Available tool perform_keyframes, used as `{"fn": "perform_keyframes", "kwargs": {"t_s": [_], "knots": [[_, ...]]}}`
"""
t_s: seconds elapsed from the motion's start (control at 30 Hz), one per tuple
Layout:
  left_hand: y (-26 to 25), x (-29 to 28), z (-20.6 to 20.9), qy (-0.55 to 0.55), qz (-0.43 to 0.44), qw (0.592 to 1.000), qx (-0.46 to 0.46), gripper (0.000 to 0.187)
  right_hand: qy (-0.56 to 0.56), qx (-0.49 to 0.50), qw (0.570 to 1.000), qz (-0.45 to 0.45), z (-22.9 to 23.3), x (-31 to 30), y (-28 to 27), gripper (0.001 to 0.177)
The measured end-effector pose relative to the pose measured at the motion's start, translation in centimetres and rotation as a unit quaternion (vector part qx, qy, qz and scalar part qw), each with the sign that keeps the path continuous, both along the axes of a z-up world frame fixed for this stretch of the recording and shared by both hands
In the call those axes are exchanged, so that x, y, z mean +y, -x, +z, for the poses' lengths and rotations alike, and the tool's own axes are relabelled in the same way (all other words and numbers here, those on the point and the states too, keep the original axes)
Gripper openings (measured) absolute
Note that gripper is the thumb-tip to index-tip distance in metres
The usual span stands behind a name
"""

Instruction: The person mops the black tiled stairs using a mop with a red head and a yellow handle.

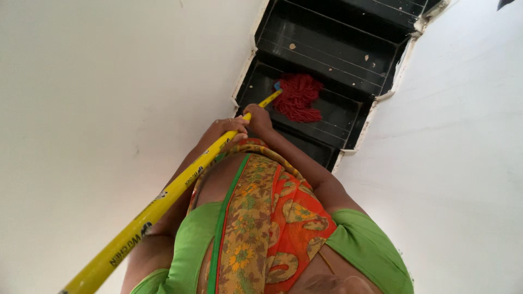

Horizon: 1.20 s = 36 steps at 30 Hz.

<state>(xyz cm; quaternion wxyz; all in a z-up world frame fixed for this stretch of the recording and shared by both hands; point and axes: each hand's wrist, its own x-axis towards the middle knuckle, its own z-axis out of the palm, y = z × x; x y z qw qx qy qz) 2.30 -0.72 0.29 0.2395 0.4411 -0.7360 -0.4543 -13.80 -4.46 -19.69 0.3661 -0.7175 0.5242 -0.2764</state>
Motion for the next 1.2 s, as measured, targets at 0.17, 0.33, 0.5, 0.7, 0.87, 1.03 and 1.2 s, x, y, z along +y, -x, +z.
{"fn": "perform_keyframes", "kwargs": {"t_s": [0.17, 0.33, 0.5, 0.7, 0.87, 1.03, 1.2], "knots": [[-2.5, 0.2, 0.7, 0.011, 0.004, 0.999, -0.039, 0.015, 0.005, -0.116, 0.99, 0.079, -0.1, -1.2, -4.0, 0.024], [-2.8, -0.5, 2.4, 0.0, -0.015, 0.998, -0.059, 0.013, -0.022, -0.067, 0.994, 0.084, 1.4, -0.9, -4.4, 0.019], [-0.7, -1.0, 1.6, -0.03, -0.043, 0.998, -0.035, 0.012, -0.049, -0.004, 0.997, 0.065, 2.2, 0.0, -2.0, 0.017], [2.9, -1.6, 1.0, -0.047, -0.059, 0.997, -0.016, 0.01, 0.001, -0.005, 1.0, 0.018, 2.7, 1.5, 3.4, 0.027], [4.1, -1.3, 0.6, -0.091, -0.076, 0.993, -0.004, 0.008, -0.095, 0.009, 0.995, -0.014, 2.5, 1.9, 5.7, 0.017], [3.8, -1.8, -5.4, -0.113, -0.132, 0.981, 0.088, 0.01, -0.091, 0.128, 0.987, -0.038, 0.9, 3.4, 7.7, 0.018], [7.5, -1.0, -8.7, -0.047, -0.17, 0.981, 0.085, 0.008, -0.139, 0.191, 0.969, -0.079, -0.1, 5.6, 12.7, 0.018]]}}
